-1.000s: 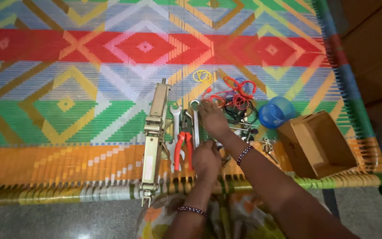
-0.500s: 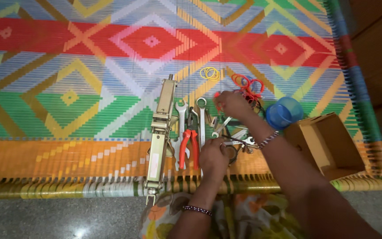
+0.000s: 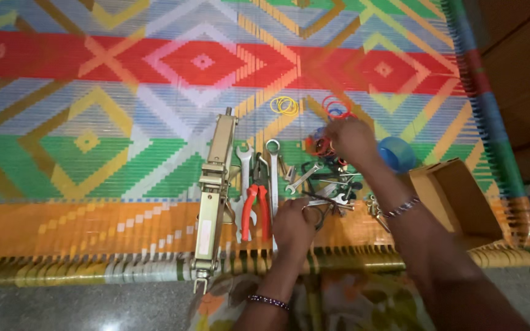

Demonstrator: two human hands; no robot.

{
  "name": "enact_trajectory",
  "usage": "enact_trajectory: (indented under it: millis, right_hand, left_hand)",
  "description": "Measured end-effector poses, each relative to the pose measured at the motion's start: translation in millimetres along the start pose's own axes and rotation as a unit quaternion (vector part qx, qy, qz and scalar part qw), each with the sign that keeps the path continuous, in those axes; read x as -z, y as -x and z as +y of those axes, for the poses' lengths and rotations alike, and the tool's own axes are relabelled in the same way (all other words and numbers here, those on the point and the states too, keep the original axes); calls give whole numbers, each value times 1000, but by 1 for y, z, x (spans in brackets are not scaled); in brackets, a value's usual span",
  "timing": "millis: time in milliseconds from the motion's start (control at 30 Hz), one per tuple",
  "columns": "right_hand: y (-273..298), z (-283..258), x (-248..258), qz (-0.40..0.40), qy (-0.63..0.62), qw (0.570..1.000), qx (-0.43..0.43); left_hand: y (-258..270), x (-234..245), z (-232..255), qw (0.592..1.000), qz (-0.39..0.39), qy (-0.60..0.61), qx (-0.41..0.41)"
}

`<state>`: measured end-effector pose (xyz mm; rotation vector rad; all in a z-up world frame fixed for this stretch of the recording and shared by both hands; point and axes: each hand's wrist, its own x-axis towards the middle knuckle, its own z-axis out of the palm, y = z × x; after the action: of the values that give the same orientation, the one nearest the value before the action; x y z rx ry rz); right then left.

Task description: The person assembles a door lock mechanism by hand, handling screws, nuts, and washers. They place small parts into a cardboard box and manipulate the lock body and associated hardware on a woven table.

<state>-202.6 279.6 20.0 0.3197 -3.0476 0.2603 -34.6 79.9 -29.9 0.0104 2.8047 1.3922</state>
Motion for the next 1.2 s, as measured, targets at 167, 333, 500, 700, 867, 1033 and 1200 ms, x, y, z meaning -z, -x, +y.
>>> enact_trajectory:
  millis: [167, 333, 500, 700, 867, 1033, 1200]
  right_hand:
    - [-58, -12, -82, 81, -102, 982, 135]
    - [-102, -16, -134, 1, -8, 988, 153]
    - [-96, -18, -104, -93, 73, 981, 157]
    - [10, -15, 4, 97, -52, 974, 200]
    - [75, 3, 43, 79, -10, 984, 159]
    - [136, 20, 10, 68, -129, 986, 77]
    - [162, -17, -60, 0, -193, 980, -41]
  left_hand:
    - [1, -2, -2, 999, -33, -11, 29]
    - [0, 0, -4, 999, -22, -31, 23]
    - [1, -3, -12, 996, -60, 2, 65]
    - [-3, -23, -34, 1000, 5, -12, 15]
    - [-3, -31, -43, 1000, -21, 11, 19]
    - [-3, -32, -47, 998, -31, -36, -40]
    - [1, -27, -39, 991, -94, -65, -64]
